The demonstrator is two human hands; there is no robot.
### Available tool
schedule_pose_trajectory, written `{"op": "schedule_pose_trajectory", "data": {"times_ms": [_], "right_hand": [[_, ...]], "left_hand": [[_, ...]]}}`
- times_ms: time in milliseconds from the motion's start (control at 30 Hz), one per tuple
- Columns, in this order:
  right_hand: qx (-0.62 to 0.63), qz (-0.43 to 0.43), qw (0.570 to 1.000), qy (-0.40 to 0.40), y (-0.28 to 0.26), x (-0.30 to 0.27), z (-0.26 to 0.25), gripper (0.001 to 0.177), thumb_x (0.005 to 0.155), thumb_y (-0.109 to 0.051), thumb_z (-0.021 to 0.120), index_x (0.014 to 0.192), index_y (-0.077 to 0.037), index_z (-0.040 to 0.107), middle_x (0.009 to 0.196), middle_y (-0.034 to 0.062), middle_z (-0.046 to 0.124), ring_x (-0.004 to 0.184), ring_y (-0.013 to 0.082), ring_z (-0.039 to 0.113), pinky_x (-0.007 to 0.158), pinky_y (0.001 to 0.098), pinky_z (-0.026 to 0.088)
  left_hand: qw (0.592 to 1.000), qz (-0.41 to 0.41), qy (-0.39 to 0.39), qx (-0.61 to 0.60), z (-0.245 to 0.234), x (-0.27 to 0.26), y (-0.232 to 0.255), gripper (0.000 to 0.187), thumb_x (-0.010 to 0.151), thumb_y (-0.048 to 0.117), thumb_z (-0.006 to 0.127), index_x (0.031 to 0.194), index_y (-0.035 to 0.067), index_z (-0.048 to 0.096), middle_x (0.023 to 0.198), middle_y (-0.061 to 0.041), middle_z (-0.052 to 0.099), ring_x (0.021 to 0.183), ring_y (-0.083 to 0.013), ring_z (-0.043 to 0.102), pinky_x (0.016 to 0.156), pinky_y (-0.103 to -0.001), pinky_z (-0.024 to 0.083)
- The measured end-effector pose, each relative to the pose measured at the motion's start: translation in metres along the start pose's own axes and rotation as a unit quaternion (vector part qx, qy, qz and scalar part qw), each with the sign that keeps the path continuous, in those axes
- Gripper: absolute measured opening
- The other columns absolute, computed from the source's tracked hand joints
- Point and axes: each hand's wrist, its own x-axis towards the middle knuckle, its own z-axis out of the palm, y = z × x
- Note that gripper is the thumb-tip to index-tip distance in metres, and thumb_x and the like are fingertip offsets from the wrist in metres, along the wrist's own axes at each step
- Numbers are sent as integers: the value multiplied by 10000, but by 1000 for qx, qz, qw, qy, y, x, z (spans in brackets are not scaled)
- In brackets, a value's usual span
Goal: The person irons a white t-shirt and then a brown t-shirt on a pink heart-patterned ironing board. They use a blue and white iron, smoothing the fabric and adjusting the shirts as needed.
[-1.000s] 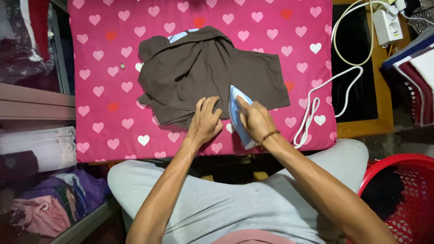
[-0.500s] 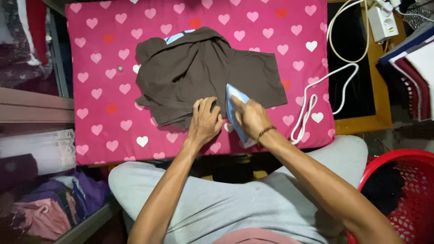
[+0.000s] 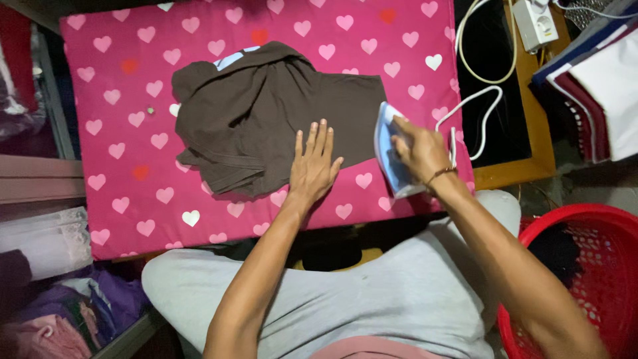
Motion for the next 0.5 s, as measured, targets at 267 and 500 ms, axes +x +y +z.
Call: {"op": "schedule_pose_trajectory", "data": {"times_ms": [267,500], "right_hand": [[-26,-6,999,32,13,34,9,386,996,-138,687,1378,-80,660,862,257,710,743,360,732,718,468,567],[70,79,994,-20,-6,30,5,438,1000,-202,611,1429,-119,586,891,200,759,762,293,772,707,437,588]], "left_hand": [[1000,6,-1,-11,5,-7,-6,727,1036,456,509,1568,-19,362,1666,-178,275,1549,-325,239,1264,-527,166],[1000,3,-5,-11,4,-6,-6,730,1040,464,495,1574,-13,353,1678,-159,266,1559,-311,224,1271,-513,162]]}}
